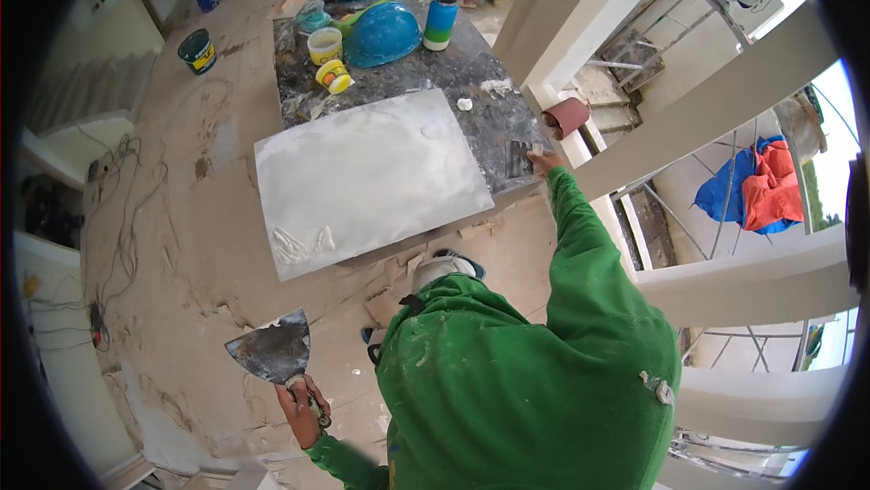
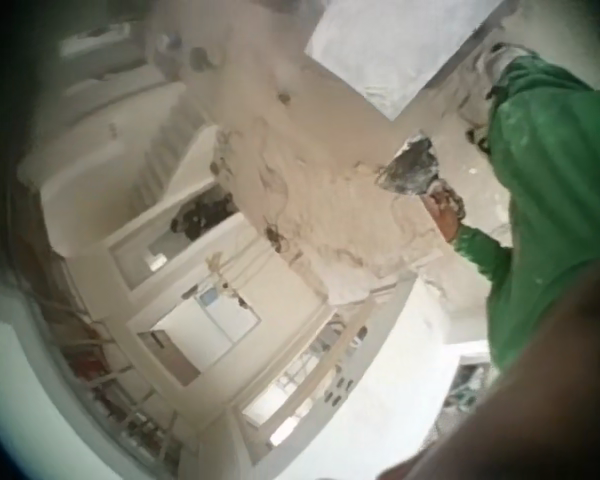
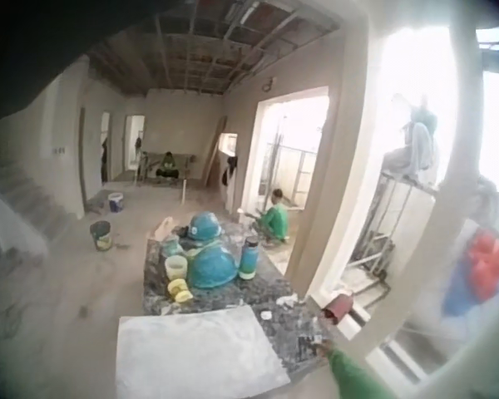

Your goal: The person applies white plaster to a wall using a trowel and a hawk. They repeatedly scoop plaster from the hawk onto the trowel and smooth it onto the wall surface. The person also scrapes excess plaster from the trowel onto a flat board on a table.

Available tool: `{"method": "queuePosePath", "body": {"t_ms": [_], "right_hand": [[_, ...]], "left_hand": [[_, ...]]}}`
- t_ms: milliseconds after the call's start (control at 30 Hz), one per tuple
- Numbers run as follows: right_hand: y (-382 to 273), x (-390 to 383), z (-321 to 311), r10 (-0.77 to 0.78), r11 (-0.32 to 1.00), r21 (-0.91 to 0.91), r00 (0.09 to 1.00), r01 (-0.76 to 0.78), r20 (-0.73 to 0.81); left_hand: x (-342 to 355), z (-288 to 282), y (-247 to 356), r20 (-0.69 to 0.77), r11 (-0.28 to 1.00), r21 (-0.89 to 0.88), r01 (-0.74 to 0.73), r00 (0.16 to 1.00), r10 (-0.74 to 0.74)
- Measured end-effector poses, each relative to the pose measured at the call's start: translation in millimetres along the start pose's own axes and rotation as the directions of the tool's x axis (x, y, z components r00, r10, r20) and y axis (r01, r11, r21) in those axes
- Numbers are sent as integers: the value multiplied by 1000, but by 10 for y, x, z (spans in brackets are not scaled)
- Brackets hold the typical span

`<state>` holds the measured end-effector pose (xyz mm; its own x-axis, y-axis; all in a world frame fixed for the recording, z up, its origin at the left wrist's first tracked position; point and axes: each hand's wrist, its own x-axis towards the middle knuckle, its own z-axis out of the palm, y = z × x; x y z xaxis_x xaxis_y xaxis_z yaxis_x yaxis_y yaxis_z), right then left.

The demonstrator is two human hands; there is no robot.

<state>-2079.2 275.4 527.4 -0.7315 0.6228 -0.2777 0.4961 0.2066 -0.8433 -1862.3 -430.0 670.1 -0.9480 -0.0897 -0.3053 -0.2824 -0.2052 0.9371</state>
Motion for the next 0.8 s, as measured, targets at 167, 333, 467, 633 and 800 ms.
{"method": "queuePosePath", "body": {"t_ms": [167, 333, 467, 633, 800], "right_hand": [[-13, 1150, 108, -98, 991, -86, 995, 101, 35], [-195, 2348, 363, -78, 963, -239, 980, 121, 181], [-366, 2752, 849, -206, 842, -453, 951, 293, 232], [-475, 2846, 1289, -161, 873, -384, 921, 300, 355], [-455, 2745, 1224, -219, 853, -322, 842, 411, 494]], "left_hand": [[211, 1046, -152, -103, 999, -34, 7, 995, -10], [392, 2303, -422, -157, 992, -112, 61, 984, -79], [268, 3042, -405, -221, 983, -143, 112, 965, -142], [155, 3468, -356, -297, 987, -115, 108, 945, -138], [163, 3616, -379, -312, 993, -104, 59, 946, -89]]}}
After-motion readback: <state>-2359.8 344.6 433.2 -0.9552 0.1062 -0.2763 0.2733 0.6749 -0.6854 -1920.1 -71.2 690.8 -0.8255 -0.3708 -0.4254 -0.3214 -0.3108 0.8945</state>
